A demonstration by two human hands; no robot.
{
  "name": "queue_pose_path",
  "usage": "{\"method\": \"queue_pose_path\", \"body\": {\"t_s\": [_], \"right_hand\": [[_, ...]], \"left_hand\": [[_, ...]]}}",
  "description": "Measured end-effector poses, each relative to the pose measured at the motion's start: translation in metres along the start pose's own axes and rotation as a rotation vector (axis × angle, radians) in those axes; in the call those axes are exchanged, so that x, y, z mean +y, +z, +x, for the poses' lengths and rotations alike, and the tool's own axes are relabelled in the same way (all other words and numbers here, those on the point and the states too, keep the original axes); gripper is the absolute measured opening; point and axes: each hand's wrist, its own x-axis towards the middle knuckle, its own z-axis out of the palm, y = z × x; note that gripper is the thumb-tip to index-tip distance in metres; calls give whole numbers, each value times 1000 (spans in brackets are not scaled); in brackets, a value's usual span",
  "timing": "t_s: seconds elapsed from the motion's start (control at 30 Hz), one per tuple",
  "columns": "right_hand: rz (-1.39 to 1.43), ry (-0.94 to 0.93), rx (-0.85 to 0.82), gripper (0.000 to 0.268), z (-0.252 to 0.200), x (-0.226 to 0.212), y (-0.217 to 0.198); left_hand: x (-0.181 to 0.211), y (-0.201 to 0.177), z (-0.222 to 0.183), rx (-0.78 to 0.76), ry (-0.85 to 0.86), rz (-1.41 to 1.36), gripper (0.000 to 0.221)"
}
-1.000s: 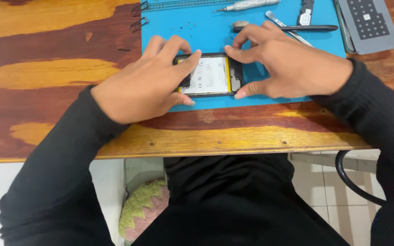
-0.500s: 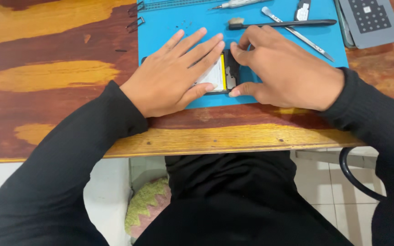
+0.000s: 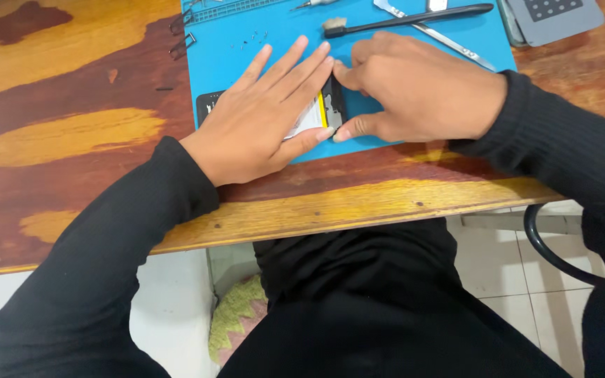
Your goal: The person uses a screwdriver to remove screws from a disassembled mobile phone placed on a blue mat. They handle small screws and components, placing them on the mat while continuing to unscrew parts of the phone.
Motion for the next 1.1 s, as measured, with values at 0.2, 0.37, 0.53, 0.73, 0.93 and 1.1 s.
{"method": "queue_pose_path", "body": {"t_s": [0.2,0.37,0.53,0.73,0.93,1.1], "right_hand": [[47,-32,9,81,1,3,-7],[-6,-29,4,83,1,5,0],[-48,-134,145,83,-1,8,3],[8,-4,-20,82,1,1,-1],[207,-9,53,86,3,5,8],[379,-58,157,81,8,5,5]], "left_hand": [[-25,-39,-20,-2,-73,-393,72],[-18,-36,-59,10,-242,-102,75],[-13,-26,-61,-12,-274,-50,72],[-14,-22,-65,-13,-295,-3,72],[-10,-27,-61,33,-242,-95,69],[-8,-36,-54,191,-201,-119,60]]}}
